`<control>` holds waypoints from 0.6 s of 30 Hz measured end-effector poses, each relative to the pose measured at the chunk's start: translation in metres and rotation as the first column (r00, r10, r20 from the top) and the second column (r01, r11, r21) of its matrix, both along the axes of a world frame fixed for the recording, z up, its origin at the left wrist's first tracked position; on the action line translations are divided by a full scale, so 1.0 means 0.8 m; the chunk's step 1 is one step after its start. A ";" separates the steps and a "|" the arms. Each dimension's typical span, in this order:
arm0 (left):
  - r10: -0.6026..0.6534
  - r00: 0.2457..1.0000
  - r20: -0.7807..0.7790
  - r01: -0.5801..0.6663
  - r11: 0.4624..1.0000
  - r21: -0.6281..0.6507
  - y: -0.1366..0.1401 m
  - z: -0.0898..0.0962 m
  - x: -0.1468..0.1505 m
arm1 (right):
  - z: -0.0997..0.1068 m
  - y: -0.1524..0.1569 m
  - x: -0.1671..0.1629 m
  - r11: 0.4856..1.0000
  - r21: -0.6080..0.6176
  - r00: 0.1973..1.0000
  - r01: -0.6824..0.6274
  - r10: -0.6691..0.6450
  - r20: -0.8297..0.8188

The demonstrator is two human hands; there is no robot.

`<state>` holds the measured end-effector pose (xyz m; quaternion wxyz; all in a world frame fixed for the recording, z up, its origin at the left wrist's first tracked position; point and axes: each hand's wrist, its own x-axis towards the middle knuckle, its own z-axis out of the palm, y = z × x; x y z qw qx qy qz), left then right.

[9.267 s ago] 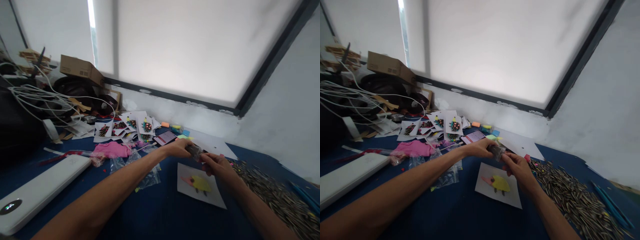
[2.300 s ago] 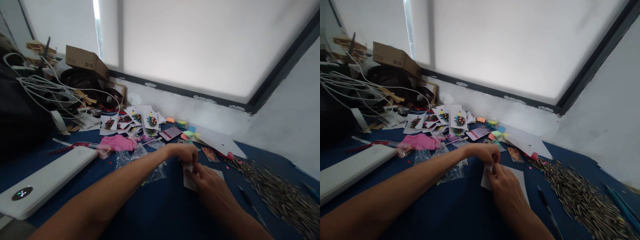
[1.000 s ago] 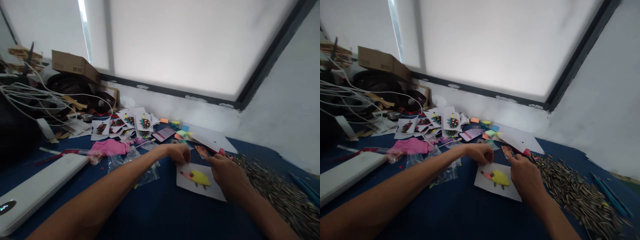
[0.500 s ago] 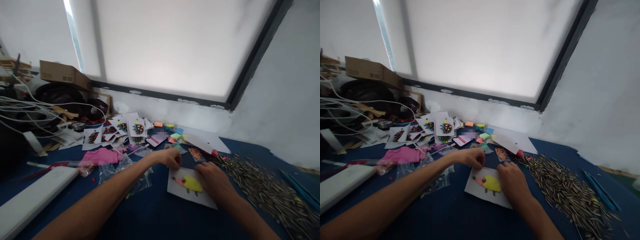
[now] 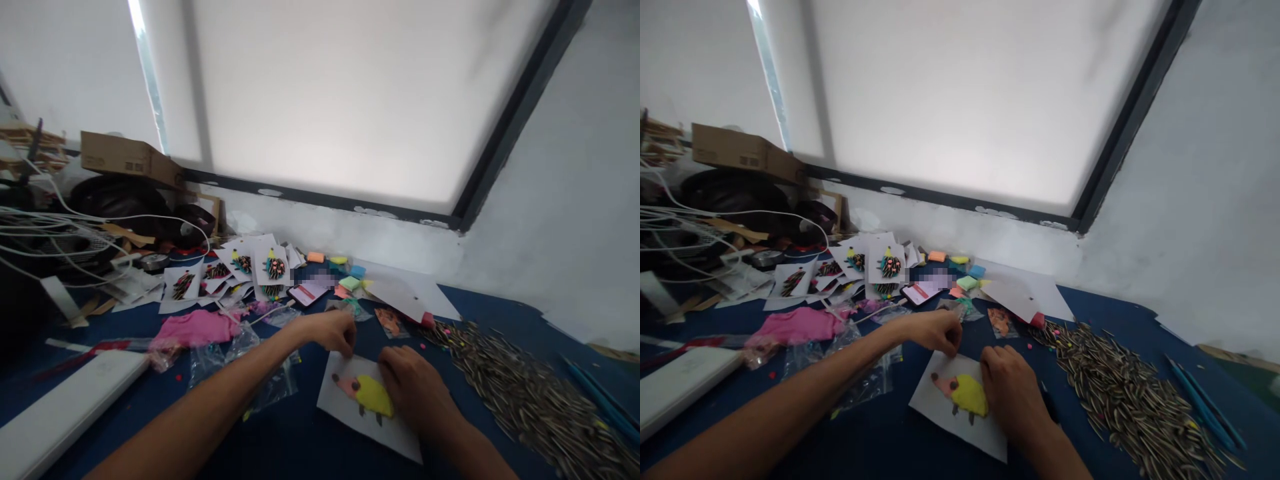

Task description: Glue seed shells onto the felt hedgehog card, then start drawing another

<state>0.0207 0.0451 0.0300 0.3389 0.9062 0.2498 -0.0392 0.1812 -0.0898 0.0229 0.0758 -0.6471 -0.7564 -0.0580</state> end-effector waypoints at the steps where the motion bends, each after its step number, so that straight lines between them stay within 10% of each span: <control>1: 0.000 1.000 -0.023 0.001 0.999 0.046 -0.001 0.003 0.000 | -0.002 0.000 -0.001 1.000 0.018 1.000 -0.018 0.018 -0.010; 9: 0.016 0.996 0.086 -0.042 0.948 0.316 -0.026 -0.006 0.021 | -0.007 0.006 0.015 0.991 0.130 0.999 -0.032 0.030 0.017; 18: 0.129 0.970 0.205 -0.181 0.948 0.263 -0.021 -0.033 0.026 | 0.005 0.012 0.113 0.891 0.264 0.837 0.371 -0.443 0.322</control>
